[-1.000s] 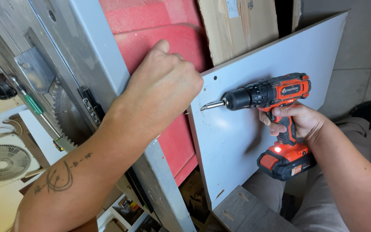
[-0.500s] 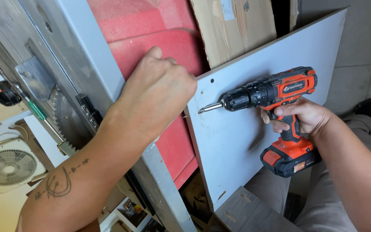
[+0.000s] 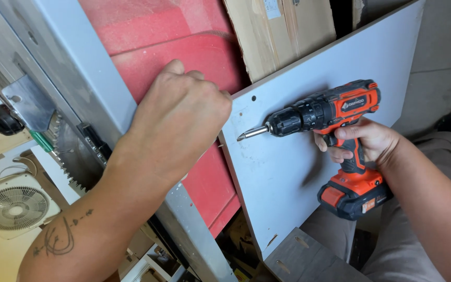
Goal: Attaching metal drawer slides to wooden panels using a power drill and screws
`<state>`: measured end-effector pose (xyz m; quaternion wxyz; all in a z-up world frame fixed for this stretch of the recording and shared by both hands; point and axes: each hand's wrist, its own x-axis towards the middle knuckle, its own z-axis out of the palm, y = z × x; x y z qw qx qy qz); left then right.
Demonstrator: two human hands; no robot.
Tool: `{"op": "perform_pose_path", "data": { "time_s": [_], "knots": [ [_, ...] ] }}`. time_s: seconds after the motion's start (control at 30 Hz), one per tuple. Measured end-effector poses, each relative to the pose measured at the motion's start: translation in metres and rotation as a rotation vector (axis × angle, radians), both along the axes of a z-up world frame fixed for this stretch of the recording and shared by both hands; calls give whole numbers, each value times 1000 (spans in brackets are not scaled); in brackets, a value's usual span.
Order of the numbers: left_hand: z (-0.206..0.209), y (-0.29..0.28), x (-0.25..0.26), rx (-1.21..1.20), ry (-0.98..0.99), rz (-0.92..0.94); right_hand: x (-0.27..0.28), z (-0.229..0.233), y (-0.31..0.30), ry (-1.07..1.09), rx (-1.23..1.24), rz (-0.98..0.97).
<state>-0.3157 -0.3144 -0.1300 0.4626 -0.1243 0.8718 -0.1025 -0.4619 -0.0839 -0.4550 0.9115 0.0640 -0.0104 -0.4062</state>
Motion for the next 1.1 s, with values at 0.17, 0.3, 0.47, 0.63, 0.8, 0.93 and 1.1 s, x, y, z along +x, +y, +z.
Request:
{"op": "perform_pose_path", "data": {
  "time_s": [0.17, 0.3, 0.47, 0.63, 0.8, 0.93, 1.1],
  "knots": [
    [10, -1, -17, 34, -103, 24, 7, -7, 14, -20, 20, 54],
    [10, 0, -16, 8, -95, -1, -8, 4, -4, 158, 25, 77],
    [11, 0, -18, 29, -108, 17, -32, 26, -14, 315, -57, 2],
    [9, 0, -15, -10, -67, -19, -35, 29, -7, 393, -55, -12],
    [11, 0, -19, 22, -115, 5, -17, 10, 3, 108, -2, 27],
    [10, -2, -16, 69, -133, 69, -12, 11, 7, 63, 14, 31],
    [13, 1, -20, 4, -109, -13, -26, 39, 5, 408, 11, -76]
  ]
}}
